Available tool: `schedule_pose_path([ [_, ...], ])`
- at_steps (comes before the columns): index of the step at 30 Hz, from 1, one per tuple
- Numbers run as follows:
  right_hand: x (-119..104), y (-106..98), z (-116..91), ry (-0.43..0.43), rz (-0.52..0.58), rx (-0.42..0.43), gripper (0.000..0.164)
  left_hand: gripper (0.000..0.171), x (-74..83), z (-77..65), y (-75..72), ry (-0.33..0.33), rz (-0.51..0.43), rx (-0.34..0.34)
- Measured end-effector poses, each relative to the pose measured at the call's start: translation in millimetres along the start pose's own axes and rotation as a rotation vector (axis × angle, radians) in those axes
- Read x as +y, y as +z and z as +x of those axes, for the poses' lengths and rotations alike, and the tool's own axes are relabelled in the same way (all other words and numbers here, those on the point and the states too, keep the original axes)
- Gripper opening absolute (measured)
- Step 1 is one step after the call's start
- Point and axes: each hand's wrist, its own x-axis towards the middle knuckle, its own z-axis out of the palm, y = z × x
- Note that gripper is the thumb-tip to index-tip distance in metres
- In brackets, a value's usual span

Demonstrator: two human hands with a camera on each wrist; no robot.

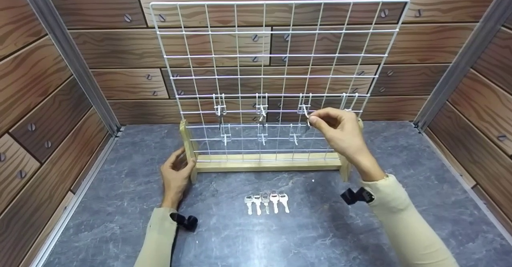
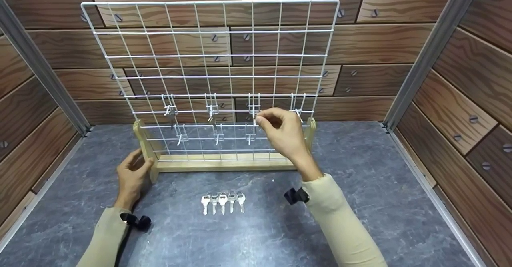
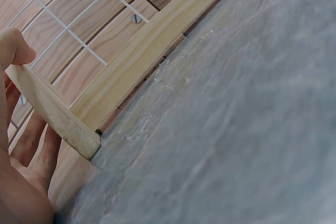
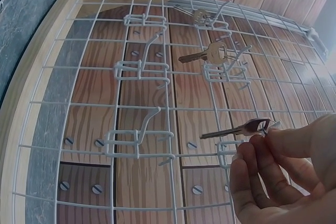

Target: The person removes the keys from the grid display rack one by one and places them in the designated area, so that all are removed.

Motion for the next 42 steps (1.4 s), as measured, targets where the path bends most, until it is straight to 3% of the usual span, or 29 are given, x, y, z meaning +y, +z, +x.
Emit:
schedule_pose_path([
  [18,0.9,-2.7,-4.1,-0.009,-0.015,0.001,0.011,0.046,-0.8,0.1,0.6,-0.005,-0.021,0.006],
  [29,-0.1,-0.8,-9.5,-0.045,0.018,0.048,0.006,0.046,0.7,-0.4,-0.2,-0.019,0.011,0.0],
  [42,-2.4,-1.9,-15.6,-0.035,0.059,0.002,0.011,0.046,1.2,-0.4,1.3,-0.031,-0.025,0.01],
])
